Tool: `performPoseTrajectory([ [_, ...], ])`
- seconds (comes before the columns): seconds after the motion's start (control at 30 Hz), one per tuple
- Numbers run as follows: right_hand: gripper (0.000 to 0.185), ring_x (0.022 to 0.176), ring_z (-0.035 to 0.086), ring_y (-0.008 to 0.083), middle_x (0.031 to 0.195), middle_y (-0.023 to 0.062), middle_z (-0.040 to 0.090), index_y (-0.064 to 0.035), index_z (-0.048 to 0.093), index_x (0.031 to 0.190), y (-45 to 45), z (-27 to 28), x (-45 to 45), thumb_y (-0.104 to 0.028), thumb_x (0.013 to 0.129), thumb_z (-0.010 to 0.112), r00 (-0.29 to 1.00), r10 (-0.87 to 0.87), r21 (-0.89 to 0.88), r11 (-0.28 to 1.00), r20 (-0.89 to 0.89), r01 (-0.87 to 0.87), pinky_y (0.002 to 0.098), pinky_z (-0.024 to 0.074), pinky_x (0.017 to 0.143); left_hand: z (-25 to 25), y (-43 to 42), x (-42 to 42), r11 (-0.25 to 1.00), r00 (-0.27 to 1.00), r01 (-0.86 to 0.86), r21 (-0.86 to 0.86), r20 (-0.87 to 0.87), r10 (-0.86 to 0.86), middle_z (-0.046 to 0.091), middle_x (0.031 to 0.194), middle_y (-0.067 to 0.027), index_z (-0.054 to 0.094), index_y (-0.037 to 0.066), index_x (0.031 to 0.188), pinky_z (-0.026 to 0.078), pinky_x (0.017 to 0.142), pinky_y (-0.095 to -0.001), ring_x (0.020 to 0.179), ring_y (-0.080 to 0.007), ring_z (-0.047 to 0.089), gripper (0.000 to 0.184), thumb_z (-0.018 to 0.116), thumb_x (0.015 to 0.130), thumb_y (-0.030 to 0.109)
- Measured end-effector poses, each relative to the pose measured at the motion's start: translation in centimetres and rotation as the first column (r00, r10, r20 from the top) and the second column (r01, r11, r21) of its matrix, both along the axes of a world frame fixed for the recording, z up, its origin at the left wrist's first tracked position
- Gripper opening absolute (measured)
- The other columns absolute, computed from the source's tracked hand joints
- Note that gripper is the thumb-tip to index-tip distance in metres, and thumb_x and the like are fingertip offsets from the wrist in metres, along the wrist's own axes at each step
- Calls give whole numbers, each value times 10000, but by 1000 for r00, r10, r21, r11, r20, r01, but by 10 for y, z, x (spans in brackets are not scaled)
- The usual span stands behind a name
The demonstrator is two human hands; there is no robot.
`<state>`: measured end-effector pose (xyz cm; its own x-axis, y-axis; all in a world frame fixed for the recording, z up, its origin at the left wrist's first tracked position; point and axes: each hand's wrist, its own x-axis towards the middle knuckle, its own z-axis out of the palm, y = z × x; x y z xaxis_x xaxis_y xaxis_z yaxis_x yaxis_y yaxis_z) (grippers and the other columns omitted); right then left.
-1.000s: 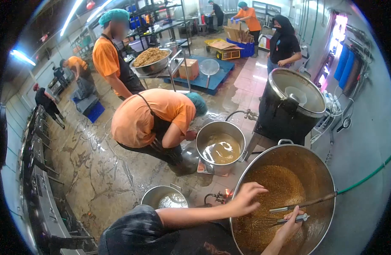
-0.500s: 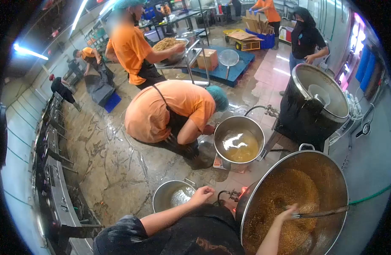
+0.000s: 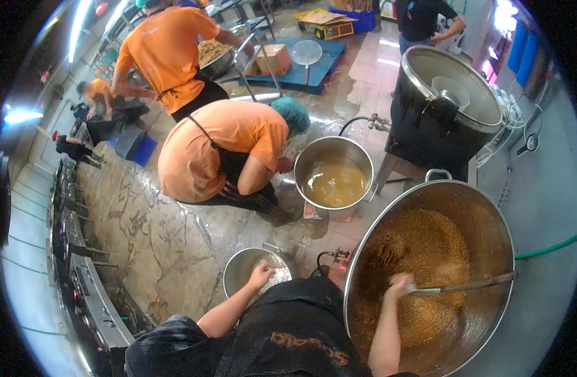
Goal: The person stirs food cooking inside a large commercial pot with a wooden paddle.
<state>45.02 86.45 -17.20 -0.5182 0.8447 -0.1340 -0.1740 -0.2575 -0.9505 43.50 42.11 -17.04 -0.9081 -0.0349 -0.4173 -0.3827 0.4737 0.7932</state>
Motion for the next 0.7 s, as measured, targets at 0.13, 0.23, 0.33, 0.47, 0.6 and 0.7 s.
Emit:
performPoseTrajectory([
  [0.13, 271, 366, 316, 106, 456, -4, 341, -126, 313, 593, -28, -37, 4, -146, 791, 498, 952, -59, 1, 998, 301, 61, 257, 258, 355, -64, -59, 83, 943, 932, -263, -205, 197, 303, 615, 703, -171, 617, -9, 807, 456, 641, -364, 670, -271, 600, 268, 548, 743, 241],
  [0.23, 277, 347, 284, 92, 438, -18, 298, -139, 312, 589, -7, 25, -39, -147, 794, 499, 996, 46, -1, 999, 78, -46, 246, 225, 334, -61, -71, 138, 901, 947, -243, -360, 115, 301, 600, 702, -149, 567, 6, 778, 449, 617, -379, 664, -268, 580, 215, 529, 757, 217],
  [0.33, 367, 339, 233, 93, 432, -25, 282, -144, 305, 590, -13, 61, -33, -315, 876, 460, 978, 138, 8, 990, -156, -138, 249, 211, 339, -8, -52, 181, 845, 873, -204, -495, 299, 386, 608, 914, -165, 557, 60, 973, 438, 764, -379, 879, -302, 579, 326, 583, 728, 275],
  [0.47, 253, 373, 284, 97, 490, -16, 327, -123, 324, 613, -22, -63, 76, -92, 775, 515, 918, 231, 285, 901, 321, -327, 249, 271, 353, -40, -58, 228, 822, 818, -236, -518, 350, 455, 603, 877, -191, 547, 70, 953, 438, 749, -387, 871, -333, 574, 335, 606, 700, 281],
  [0.6, 269, 424, 305, 100, 493, 16, 295, -120, 297, 616, -31, 3, -7, -95, 752, 528, 939, 253, -177, 960, 231, -216, 247, 268, 400, -36, -43, 219, 817, 810, -298, -494, 323, 490, 599, 880, -200, 525, 72, 975, 435, 752, -394, 872, -343, 571, 345, 596, 698, 264],
  [0.7, 290, 366, 289, 93, 432, 8, 282, -113, 299, 586, -32, 80, -35, -120, 807, 487, 872, 443, -153, 866, -205, -476, 253, 248, 372, -37, -34, 209, 811, 811, -326, -485, 298, 504, 596, 883, -206, 509, 73, 992, 433, 755, -399, 872, -350, 568, 355, 589, 696, 251],
])
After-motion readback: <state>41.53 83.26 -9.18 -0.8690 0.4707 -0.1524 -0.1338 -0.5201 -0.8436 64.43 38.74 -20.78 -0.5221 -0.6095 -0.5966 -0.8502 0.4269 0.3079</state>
